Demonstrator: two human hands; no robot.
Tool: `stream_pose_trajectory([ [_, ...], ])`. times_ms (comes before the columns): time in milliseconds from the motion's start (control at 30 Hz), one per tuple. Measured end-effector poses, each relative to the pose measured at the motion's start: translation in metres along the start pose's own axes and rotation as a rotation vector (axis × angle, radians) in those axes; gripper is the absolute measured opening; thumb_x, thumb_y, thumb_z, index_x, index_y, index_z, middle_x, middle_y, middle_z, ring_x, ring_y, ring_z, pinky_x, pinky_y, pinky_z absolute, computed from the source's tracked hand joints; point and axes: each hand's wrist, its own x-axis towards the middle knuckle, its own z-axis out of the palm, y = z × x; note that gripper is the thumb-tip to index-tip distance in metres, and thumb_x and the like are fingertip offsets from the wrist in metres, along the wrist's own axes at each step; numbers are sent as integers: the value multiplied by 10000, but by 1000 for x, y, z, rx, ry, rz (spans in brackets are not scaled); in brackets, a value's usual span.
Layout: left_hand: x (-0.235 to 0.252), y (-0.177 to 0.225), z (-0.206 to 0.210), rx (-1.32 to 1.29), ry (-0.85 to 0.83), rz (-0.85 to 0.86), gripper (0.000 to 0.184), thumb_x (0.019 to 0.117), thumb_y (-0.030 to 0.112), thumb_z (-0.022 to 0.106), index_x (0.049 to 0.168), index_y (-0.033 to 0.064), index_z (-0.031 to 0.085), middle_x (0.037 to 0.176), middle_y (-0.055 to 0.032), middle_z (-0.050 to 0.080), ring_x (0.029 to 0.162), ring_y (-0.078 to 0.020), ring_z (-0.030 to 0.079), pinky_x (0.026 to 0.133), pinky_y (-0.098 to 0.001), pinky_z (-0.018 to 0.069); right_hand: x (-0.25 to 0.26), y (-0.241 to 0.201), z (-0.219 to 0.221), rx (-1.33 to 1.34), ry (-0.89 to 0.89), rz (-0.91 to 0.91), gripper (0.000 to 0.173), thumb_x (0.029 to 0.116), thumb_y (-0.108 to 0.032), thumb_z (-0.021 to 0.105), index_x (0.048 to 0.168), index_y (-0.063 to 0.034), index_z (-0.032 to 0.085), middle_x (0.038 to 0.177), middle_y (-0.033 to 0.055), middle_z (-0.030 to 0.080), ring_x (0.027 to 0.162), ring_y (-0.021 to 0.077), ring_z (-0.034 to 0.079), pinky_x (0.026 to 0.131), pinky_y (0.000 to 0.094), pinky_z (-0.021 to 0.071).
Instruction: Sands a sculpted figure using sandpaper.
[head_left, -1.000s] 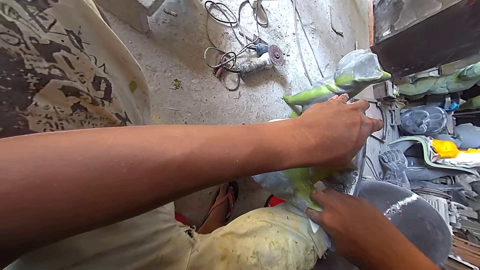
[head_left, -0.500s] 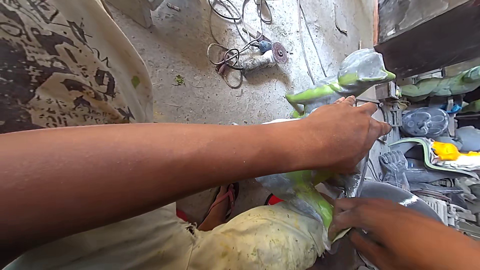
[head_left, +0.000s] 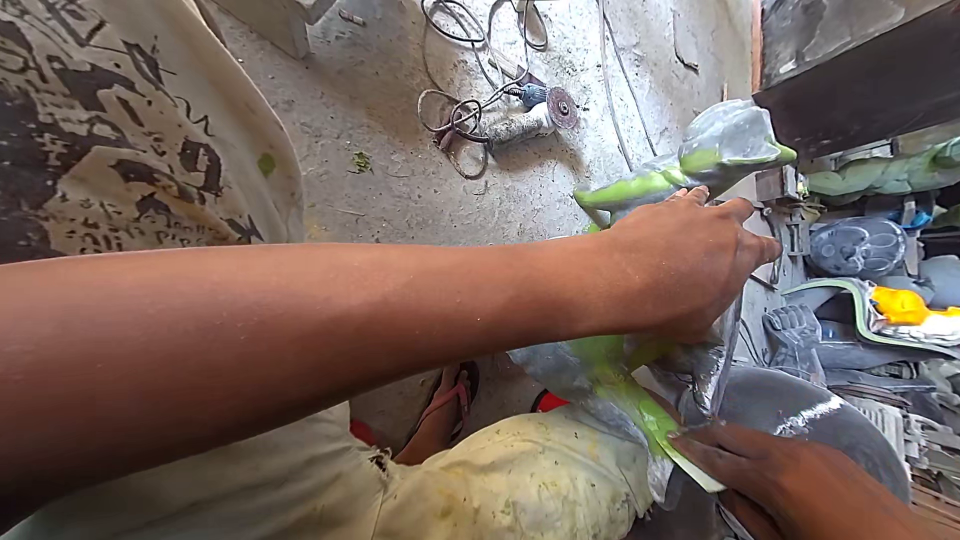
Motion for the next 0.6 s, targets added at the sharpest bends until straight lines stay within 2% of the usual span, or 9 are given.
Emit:
stream_pose_trajectory([
  [100,1,2,-1,10,-26,-7,582,864,255,700,1434,213,591,1417,-126,548,1376,-325,468,1115,-494,424,-16,12,-11,5,-48,-16,301,1002,-189,579,1261,-184,732,1227,72,727,1081,299,707,861,515,579],
  [133,1,2,-1,11,-29,-8,582,864,255,699,1435,216,591,1422,-129,547,1383,-331,464,1117,-495,423,-19,18,-14,18,-27,-26,296,1006,-204,565,1249,-196,735,1222,74,722,1092,296,693,874,511,571],
  [200,2,2,2,12,-12,3,573,860,255,695,1424,217,599,1411,-127,556,1376,-333,470,1112,-491,426,-17,25,-16,34,70,-36,340,1017,-217,549,1323,-230,697,1256,76,705,1087,277,699,850,497,588],
  [267,3,2,5,9,10,22,552,875,246,676,1420,206,603,1408,-135,561,1372,-339,475,1111,-490,427,-1,27,-6,19,193,-68,429,997,-211,521,1401,-299,636,1295,16,687,1084,205,705,815,440,614],
  [333,2,2,6,17,16,29,551,879,245,668,1424,199,603,1394,-138,567,1360,-336,482,1109,-484,426,24,23,12,-18,279,-112,448,956,-196,526,1366,-316,661,1275,-11,696,1053,173,717,771,406,630],
  [433,2,3,5,14,2,8,568,869,250,678,1430,213,596,1429,-138,550,1391,-338,461,1137,-494,401,55,14,22,-95,212,-107,465,934,-182,560,1358,-345,664,1243,24,696,989,209,728,714,423,623],
  [533,1,5,3,14,-9,-6,557,882,246,671,1432,212,591,1445,-139,538,1407,-336,448,1155,-492,385,76,6,22,-147,116,-62,506,935,-147,579,1394,-353,636,1240,59,686,980,245,722,723,439,614],
  [600,0,5,2,9,-3,-5,551,879,237,677,1424,206,600,1437,-140,544,1398,-333,458,1157,-491,383,86,-1,24,-163,44,-25,507,961,-123,582,1412,-353,614,1274,79,667,1023,274,708,760,457,607],
])
